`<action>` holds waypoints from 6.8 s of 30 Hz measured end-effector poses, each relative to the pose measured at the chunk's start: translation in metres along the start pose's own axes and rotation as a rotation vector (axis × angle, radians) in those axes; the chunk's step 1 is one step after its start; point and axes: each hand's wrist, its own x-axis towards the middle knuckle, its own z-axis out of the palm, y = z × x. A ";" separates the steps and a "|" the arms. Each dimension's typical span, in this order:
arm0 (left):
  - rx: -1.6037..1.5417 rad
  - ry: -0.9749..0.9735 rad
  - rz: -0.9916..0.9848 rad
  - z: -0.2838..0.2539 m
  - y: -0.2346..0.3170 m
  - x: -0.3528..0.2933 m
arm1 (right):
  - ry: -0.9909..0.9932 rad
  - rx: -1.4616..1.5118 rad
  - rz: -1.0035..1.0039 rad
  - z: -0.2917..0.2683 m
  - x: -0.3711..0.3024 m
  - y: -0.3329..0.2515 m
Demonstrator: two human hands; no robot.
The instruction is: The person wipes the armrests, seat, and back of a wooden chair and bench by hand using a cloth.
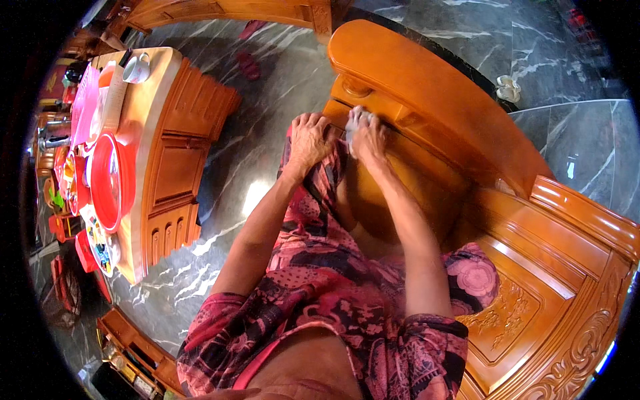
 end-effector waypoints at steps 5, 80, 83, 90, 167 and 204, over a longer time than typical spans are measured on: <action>0.018 -0.032 0.006 0.000 0.000 0.002 | 0.320 -0.044 0.006 -0.004 0.030 0.007; -0.021 0.023 0.002 0.000 -0.007 0.003 | -0.057 -0.040 -0.114 0.007 0.000 -0.012; 0.010 -0.030 0.025 0.000 -0.004 0.006 | 0.119 -0.054 -0.214 0.004 0.019 -0.020; -0.019 -0.007 -0.020 0.004 0.000 0.016 | 0.387 -0.667 -0.322 0.047 0.080 -0.029; 0.041 -0.105 -0.044 0.003 -0.001 0.013 | 0.366 1.040 0.305 -0.012 0.081 -0.018; 0.020 -0.060 0.014 0.005 0.004 0.007 | 0.508 -0.063 0.225 -0.224 0.013 0.139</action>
